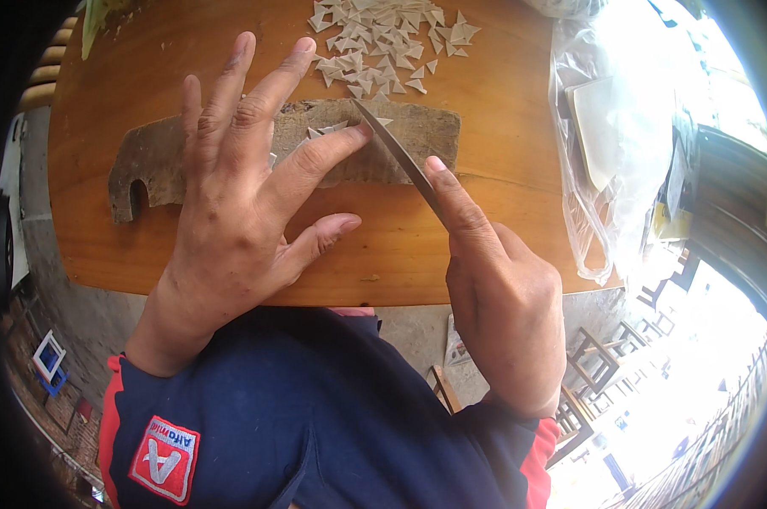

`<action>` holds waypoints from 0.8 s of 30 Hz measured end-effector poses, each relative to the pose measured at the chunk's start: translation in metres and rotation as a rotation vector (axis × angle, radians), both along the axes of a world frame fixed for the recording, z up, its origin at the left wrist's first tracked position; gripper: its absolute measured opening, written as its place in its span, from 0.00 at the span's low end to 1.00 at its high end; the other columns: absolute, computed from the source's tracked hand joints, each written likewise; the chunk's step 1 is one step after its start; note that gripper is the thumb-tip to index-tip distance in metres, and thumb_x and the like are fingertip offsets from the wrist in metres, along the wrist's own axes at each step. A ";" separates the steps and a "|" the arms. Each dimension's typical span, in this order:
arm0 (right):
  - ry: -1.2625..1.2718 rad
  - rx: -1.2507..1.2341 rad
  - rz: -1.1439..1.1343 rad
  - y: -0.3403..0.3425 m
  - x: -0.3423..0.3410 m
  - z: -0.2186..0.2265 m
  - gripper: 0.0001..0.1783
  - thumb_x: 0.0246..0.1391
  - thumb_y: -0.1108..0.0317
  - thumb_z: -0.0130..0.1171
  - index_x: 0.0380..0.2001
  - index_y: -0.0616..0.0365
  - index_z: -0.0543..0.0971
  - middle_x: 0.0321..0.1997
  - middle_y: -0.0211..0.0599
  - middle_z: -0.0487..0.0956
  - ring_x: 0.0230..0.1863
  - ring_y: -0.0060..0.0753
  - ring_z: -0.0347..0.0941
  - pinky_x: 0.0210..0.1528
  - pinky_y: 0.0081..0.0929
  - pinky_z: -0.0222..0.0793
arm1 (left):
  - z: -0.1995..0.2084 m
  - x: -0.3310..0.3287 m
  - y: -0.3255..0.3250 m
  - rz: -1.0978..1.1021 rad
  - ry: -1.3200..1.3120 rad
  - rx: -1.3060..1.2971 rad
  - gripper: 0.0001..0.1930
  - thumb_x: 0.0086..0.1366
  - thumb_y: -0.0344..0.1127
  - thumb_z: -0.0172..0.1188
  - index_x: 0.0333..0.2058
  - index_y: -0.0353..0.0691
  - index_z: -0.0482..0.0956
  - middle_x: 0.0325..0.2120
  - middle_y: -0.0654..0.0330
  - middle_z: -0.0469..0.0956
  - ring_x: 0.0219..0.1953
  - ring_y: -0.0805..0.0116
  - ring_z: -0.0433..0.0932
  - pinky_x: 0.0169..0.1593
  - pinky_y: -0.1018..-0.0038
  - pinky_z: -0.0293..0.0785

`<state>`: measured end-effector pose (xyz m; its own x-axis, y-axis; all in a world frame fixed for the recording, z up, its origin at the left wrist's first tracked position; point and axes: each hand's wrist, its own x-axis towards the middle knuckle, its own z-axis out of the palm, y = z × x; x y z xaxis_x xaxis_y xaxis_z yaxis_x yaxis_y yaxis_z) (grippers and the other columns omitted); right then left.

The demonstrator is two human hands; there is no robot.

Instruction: The person uses a knife to cut small triangular pieces from a flat sheet of material on a wooden table. The person holds the sheet with the left hand and slices off pieces with the right hand, accumulating a pile of cut triangles on the table.

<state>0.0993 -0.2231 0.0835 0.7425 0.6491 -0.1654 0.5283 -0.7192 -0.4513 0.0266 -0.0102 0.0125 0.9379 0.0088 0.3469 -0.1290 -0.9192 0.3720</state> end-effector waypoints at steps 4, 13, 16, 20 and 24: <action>-0.014 -0.017 0.016 -0.001 0.001 -0.001 0.25 0.64 0.79 0.47 0.63 0.60 0.77 0.34 0.40 0.82 0.25 0.19 0.68 0.32 0.22 0.69 | 0.000 0.001 -0.001 -0.002 -0.003 -0.018 0.29 0.50 0.47 0.75 0.53 0.54 0.83 0.72 0.49 0.58 0.76 0.41 0.47 0.71 0.32 0.43; -0.101 -0.063 0.062 0.004 -0.002 0.001 0.36 0.52 0.87 0.51 0.65 0.51 0.76 0.31 0.45 0.76 0.28 0.41 0.77 0.35 0.39 0.73 | -0.015 -0.004 0.012 -0.017 -0.050 0.185 0.28 0.50 0.44 0.75 0.53 0.53 0.82 0.72 0.48 0.58 0.76 0.40 0.48 0.72 0.33 0.42; -0.148 -0.054 0.092 0.005 -0.004 0.001 0.42 0.46 0.89 0.53 0.67 0.47 0.74 0.21 0.42 0.72 0.21 0.42 0.74 0.29 0.42 0.72 | -0.045 0.008 0.016 -0.070 -0.306 0.134 0.29 0.50 0.44 0.75 0.53 0.53 0.82 0.72 0.48 0.58 0.76 0.40 0.48 0.72 0.33 0.42; -0.098 -0.071 0.086 0.010 -0.005 -0.002 0.36 0.52 0.88 0.48 0.65 0.55 0.75 0.41 0.49 0.81 0.36 0.46 0.82 0.40 0.37 0.76 | 0.014 -0.004 -0.005 0.019 0.126 -0.039 0.29 0.50 0.43 0.75 0.53 0.52 0.82 0.72 0.49 0.58 0.76 0.40 0.48 0.71 0.32 0.43; -0.128 -0.029 0.069 0.006 -0.009 -0.009 0.42 0.47 0.88 0.53 0.68 0.49 0.72 0.23 0.41 0.75 0.22 0.42 0.75 0.29 0.39 0.74 | 0.010 -0.005 -0.001 0.016 0.081 0.093 0.30 0.49 0.43 0.75 0.54 0.53 0.82 0.72 0.50 0.58 0.76 0.40 0.48 0.71 0.31 0.43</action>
